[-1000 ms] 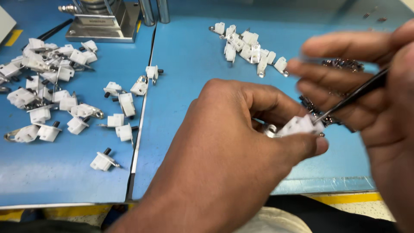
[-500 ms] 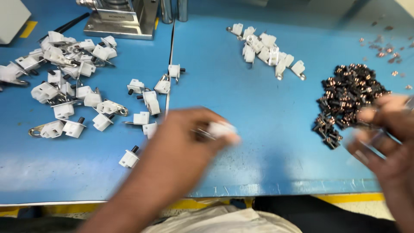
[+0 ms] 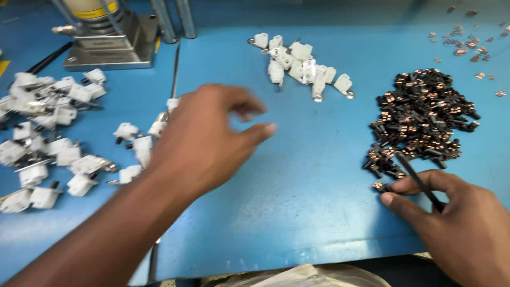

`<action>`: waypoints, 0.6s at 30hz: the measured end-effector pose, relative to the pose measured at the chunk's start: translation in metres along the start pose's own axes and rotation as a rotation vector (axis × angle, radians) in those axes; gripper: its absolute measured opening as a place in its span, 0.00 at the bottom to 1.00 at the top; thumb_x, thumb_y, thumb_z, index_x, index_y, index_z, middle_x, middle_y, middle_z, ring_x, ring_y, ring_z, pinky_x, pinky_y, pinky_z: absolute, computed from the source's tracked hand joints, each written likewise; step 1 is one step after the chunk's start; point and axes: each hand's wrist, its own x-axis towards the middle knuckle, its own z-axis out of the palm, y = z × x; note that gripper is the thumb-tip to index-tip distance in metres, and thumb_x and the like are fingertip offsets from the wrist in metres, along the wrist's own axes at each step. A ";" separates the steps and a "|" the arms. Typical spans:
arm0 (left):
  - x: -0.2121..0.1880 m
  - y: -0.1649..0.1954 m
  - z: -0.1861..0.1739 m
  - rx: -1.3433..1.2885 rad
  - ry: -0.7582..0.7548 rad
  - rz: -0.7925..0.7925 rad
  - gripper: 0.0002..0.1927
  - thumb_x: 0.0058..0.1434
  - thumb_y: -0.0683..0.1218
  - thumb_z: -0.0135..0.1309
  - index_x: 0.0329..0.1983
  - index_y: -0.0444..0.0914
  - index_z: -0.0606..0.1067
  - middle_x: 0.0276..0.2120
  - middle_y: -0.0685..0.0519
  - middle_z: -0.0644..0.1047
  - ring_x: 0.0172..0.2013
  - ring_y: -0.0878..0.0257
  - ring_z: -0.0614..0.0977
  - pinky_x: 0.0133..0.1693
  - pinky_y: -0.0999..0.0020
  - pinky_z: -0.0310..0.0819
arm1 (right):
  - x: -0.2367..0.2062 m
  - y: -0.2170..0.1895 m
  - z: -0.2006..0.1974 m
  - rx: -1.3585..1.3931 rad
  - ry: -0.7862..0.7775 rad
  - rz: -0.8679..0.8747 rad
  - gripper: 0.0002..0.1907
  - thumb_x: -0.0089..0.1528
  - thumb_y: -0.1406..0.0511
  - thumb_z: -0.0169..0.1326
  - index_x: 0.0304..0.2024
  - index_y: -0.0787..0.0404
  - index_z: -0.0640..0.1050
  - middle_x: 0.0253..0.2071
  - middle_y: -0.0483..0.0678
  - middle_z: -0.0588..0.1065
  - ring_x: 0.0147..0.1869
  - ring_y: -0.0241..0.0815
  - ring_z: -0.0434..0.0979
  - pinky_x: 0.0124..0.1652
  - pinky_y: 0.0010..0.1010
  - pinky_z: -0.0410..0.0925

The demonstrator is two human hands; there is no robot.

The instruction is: The person assembles small white plastic electrical component bodies at a workbench. They pick a plastic housing from a pile, insert a copper-wound part into it by hand or with tweezers, press the parts together, and set the assembled unit back on the bench, repeating the cycle.

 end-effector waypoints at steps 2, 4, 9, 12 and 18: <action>0.038 0.010 0.033 -0.137 0.054 0.034 0.19 0.54 0.53 0.64 0.48 0.44 0.82 0.43 0.55 0.84 0.46 0.59 0.85 0.52 0.61 0.76 | -0.002 -0.003 -0.008 -0.014 0.014 -0.087 0.17 0.57 0.51 0.70 0.45 0.47 0.87 0.26 0.50 0.78 0.26 0.42 0.76 0.28 0.32 0.69; 0.077 0.012 0.062 -0.185 0.105 -0.066 0.21 0.55 0.52 0.65 0.51 0.43 0.79 0.44 0.54 0.82 0.45 0.58 0.85 0.49 0.59 0.77 | 0.000 -0.001 -0.010 0.008 0.017 -0.146 0.17 0.56 0.51 0.69 0.45 0.46 0.87 0.28 0.44 0.78 0.27 0.40 0.75 0.29 0.31 0.70; 0.129 0.006 0.081 -0.068 0.206 -0.125 0.24 0.52 0.53 0.70 0.47 0.40 0.75 0.44 0.51 0.79 0.46 0.54 0.81 0.47 0.55 0.75 | 0.013 0.012 -0.002 0.268 0.004 -0.177 0.16 0.54 0.54 0.70 0.43 0.48 0.89 0.33 0.36 0.80 0.29 0.34 0.76 0.30 0.29 0.71; 0.119 0.002 0.058 -0.127 0.159 -0.139 0.23 0.52 0.49 0.68 0.49 0.45 0.74 0.40 0.54 0.80 0.43 0.55 0.82 0.48 0.55 0.74 | 0.015 0.005 0.002 0.149 -0.054 0.064 0.15 0.60 0.55 0.67 0.48 0.46 0.85 0.30 0.49 0.79 0.26 0.41 0.72 0.24 0.33 0.62; 0.038 -0.038 0.049 -0.035 0.036 0.114 0.22 0.55 0.47 0.66 0.55 0.44 0.78 0.48 0.52 0.77 0.51 0.55 0.77 0.53 0.58 0.71 | -0.005 -0.038 0.000 0.164 -0.125 -0.341 0.12 0.56 0.51 0.68 0.42 0.37 0.88 0.34 0.31 0.80 0.28 0.28 0.75 0.26 0.22 0.66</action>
